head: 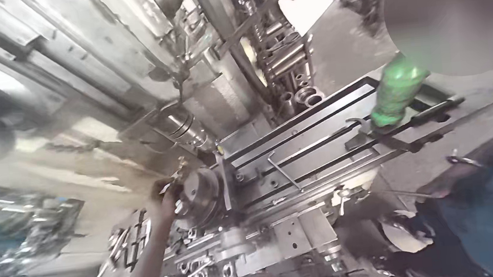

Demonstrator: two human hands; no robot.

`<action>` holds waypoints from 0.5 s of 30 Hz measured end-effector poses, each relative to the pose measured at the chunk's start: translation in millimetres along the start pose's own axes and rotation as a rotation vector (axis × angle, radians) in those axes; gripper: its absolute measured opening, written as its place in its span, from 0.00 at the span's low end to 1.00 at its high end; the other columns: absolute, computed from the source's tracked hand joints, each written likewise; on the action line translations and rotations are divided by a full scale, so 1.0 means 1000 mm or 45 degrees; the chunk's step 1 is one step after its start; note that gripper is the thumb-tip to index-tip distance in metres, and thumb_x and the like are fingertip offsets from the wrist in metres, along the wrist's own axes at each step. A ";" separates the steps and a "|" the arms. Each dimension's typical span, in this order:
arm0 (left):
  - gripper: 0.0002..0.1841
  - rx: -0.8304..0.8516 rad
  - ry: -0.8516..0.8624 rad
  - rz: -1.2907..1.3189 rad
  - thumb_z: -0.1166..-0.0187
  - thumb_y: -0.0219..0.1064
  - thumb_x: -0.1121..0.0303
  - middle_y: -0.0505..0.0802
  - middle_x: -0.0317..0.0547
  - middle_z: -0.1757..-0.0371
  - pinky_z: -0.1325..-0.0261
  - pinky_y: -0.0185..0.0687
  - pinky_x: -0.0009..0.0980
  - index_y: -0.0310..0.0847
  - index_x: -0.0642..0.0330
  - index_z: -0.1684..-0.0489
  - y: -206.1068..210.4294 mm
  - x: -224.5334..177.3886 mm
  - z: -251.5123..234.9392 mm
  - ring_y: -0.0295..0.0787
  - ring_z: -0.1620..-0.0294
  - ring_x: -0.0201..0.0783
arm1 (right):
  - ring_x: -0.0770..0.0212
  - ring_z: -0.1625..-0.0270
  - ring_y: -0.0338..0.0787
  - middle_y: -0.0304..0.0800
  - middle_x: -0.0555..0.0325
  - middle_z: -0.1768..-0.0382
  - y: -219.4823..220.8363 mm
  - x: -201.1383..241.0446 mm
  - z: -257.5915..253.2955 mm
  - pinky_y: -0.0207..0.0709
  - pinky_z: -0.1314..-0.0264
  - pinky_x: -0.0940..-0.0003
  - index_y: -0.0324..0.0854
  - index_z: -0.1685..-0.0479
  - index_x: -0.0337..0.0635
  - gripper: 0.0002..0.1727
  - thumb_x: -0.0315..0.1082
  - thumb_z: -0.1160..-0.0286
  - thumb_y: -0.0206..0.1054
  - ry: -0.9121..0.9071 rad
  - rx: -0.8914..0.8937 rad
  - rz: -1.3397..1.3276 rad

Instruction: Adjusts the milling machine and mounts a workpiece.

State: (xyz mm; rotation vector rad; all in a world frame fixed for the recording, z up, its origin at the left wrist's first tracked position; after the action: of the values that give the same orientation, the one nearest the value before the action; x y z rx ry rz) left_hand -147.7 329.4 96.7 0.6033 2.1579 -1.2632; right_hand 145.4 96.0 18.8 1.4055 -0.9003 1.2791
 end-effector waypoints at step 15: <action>0.16 0.034 0.016 -0.026 0.23 0.60 0.71 0.92 0.52 0.47 0.52 0.90 0.39 0.81 0.68 0.40 0.004 0.010 -0.012 0.92 0.57 0.37 | 0.50 0.37 0.89 0.85 0.42 0.34 0.003 -0.009 -0.001 0.86 0.37 0.49 0.86 0.31 0.46 0.25 0.36 0.30 0.76 0.011 -0.025 -0.057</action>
State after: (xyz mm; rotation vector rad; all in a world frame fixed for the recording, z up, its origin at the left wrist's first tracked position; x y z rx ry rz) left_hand -156.0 343.1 92.3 0.6032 2.1658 -1.3045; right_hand 141.1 96.0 10.0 1.3963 -0.8688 1.2382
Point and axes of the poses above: each hand's wrist, its own z-axis away from the middle knuckle, its own y-axis out of the palm, x = y × z, the point moved 1 cm from there along -z, towards the middle knuckle
